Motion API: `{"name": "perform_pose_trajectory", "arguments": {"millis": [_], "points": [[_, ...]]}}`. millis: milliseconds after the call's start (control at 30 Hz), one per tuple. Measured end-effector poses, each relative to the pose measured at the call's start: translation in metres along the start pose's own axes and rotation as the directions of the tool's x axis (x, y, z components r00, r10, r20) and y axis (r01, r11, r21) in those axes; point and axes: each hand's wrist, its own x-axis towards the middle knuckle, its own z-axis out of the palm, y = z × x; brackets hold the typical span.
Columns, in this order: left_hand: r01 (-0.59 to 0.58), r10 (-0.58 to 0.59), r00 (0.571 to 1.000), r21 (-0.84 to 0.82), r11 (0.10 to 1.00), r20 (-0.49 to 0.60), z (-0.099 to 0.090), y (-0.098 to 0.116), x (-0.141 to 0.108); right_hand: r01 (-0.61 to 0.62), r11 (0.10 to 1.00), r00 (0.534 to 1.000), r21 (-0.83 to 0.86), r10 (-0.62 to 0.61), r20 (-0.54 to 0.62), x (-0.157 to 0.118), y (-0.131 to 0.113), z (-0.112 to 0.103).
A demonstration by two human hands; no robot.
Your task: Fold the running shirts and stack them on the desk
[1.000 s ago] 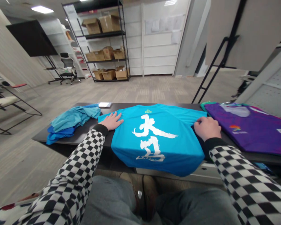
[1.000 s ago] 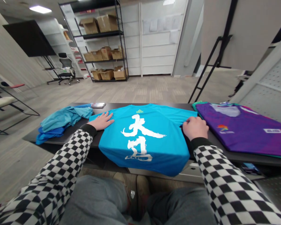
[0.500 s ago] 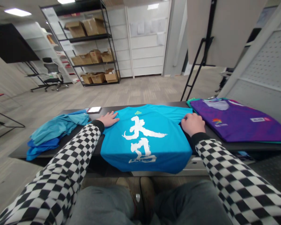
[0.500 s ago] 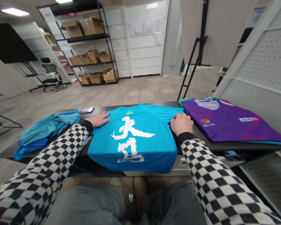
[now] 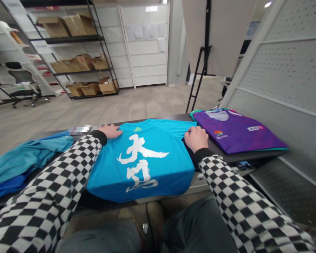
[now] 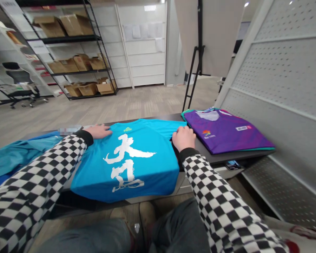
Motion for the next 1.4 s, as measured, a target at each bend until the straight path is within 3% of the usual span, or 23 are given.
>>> {"name": "perform_pose_trajectory", "arguments": {"millis": [67,133,233,333,433,533,633,733,867,967,1167,1267,1400], "points": [[-0.031,0.031,0.998,0.005,1.0,-0.055,-0.007,0.034,0.013,0.007,1.0,1.0,0.015,-0.007,-0.004,-0.001,-0.001,-0.001],[-0.166,0.161,0.983,-0.048,0.985,-0.087,-0.007,0.081,0.022,0.018,1.0,1.0,0.02,-0.018,0.003,-0.002,-0.002,-0.002],[-0.371,0.362,0.928,-0.149,0.917,-0.082,0.005,0.149,0.027,0.026,0.999,0.999,0.019,-0.026,0.024,-0.003,-0.003,-0.003],[-0.44,0.44,0.897,-0.181,0.88,-0.045,0.019,0.19,0.03,0.033,0.999,0.998,0.026,-0.035,0.054,-0.003,-0.004,-0.005],[-0.435,0.444,0.895,-0.137,0.89,0.045,0.019,0.202,0.04,0.03,0.999,0.997,0.041,-0.033,0.076,-0.003,-0.005,-0.007],[-0.424,0.432,0.891,-0.084,0.902,0.14,0.002,0.21,0.055,0.02,0.998,0.997,0.059,-0.025,0.08,-0.003,-0.006,-0.009],[-0.429,0.434,0.9,-0.078,0.9,0.049,-0.009,0.234,0.059,0.012,0.997,0.997,0.078,-0.018,0.074,-0.004,-0.006,-0.011],[-0.477,0.476,0.878,-0.122,0.87,-0.04,0.0,0.264,0.048,0.003,0.995,0.997,0.096,-0.01,0.075,-0.004,-0.007,-0.011],[-0.473,0.482,0.875,-0.129,0.871,0.045,0.015,0.28,0.042,0.004,0.994,0.997,0.107,-0.012,0.078,-0.004,-0.006,-0.009],[-0.462,0.475,0.873,-0.122,0.878,0.112,0.01,0.283,0.053,0.01,0.993,0.997,0.118,-0.019,0.074,-0.004,-0.005,-0.009],[-0.457,0.461,0.888,-0.146,0.877,-0.013,0.011,0.308,0.056,-0.009,0.99,0.998,0.139,0.0,0.066,-0.006,-0.005,-0.011],[-0.456,0.463,0.886,-0.133,0.88,0.026,0.016,0.314,0.05,-0.005,0.99,0.999,0.139,-0.003,0.053,-0.006,-0.005,-0.008],[-0.403,0.408,0.908,-0.068,0.913,0.098,0.007,0.322,0.047,-0.004,0.989,1.0,0.146,0.002,0.018,-0.004,-0.005,-0.005]]}}
